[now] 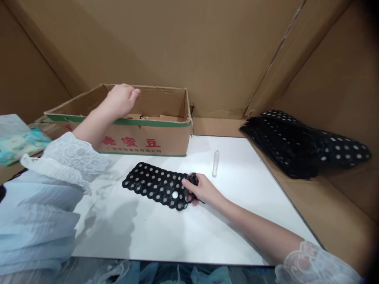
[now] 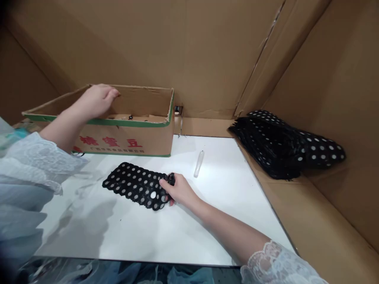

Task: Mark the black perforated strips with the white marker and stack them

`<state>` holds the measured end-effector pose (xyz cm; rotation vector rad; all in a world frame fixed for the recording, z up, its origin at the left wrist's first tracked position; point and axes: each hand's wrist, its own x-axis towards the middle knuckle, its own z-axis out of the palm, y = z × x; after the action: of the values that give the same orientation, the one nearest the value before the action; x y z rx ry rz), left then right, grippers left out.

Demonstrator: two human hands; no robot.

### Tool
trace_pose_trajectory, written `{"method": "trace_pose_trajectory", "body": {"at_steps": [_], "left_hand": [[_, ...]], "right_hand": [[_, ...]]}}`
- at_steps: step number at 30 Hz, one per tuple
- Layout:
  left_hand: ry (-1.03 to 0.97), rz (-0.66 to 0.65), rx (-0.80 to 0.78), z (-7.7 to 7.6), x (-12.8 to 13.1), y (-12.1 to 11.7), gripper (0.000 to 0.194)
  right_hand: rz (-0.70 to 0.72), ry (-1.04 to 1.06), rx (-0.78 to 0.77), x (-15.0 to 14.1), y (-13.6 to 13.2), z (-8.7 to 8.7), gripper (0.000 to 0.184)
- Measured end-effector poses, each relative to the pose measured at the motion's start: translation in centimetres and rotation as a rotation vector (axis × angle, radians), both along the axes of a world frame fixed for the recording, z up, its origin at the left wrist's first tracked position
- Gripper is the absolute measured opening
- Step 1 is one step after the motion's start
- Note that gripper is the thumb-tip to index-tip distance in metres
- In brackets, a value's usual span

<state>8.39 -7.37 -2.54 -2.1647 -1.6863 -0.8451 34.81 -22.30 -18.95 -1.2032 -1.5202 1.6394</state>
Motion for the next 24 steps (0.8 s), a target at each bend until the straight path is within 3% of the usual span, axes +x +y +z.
{"method": "trace_pose_trajectory", "body": {"at_steps": [3, 6, 9, 12, 14, 17, 20, 24], "left_hand": [[0.046, 0.074, 0.14, -0.4, 1.3, -2.5, 0.052], [0.104, 0.073, 0.207, -2.4, 4.0, -7.1, 0.056], [0.162, -0.196, 0.045, -6.3, 6.8, -11.9, 0.036], [0.218, -0.399, -0.29, -10.3, 8.5, -14.8, 0.04], [0.156, -0.448, -0.489, -12.0, 8.8, -15.4, 0.045], [-0.006, -0.514, -0.694, -12.7, 8.8, -15.2, 0.035], [-0.171, -0.607, -0.78, -12.6, 8.6, -14.9, 0.028], [-0.302, -0.652, -0.798, -12.5, 8.4, -14.7, 0.029]], "right_hand": [[0.017, 0.07, -0.004, -0.2, -0.1, 0.1, 0.035], [0.025, 0.104, 0.003, -0.5, -0.3, 0.4, 0.034], [0.032, 0.136, 0.008, -0.7, -0.5, 0.5, 0.033], [0.045, 0.185, 0.02, -0.8, -0.5, 0.5, 0.031], [0.084, 0.188, 0.037, -0.8, -0.6, 0.5, 0.029], [0.112, 0.143, 0.095, -1.0, -0.7, 0.5, 0.027], [0.044, 0.117, 0.192, -1.2, -0.9, 0.5, 0.025], [0.024, 0.123, 0.143, -1.3, -0.9, 0.4, 0.026]]}}
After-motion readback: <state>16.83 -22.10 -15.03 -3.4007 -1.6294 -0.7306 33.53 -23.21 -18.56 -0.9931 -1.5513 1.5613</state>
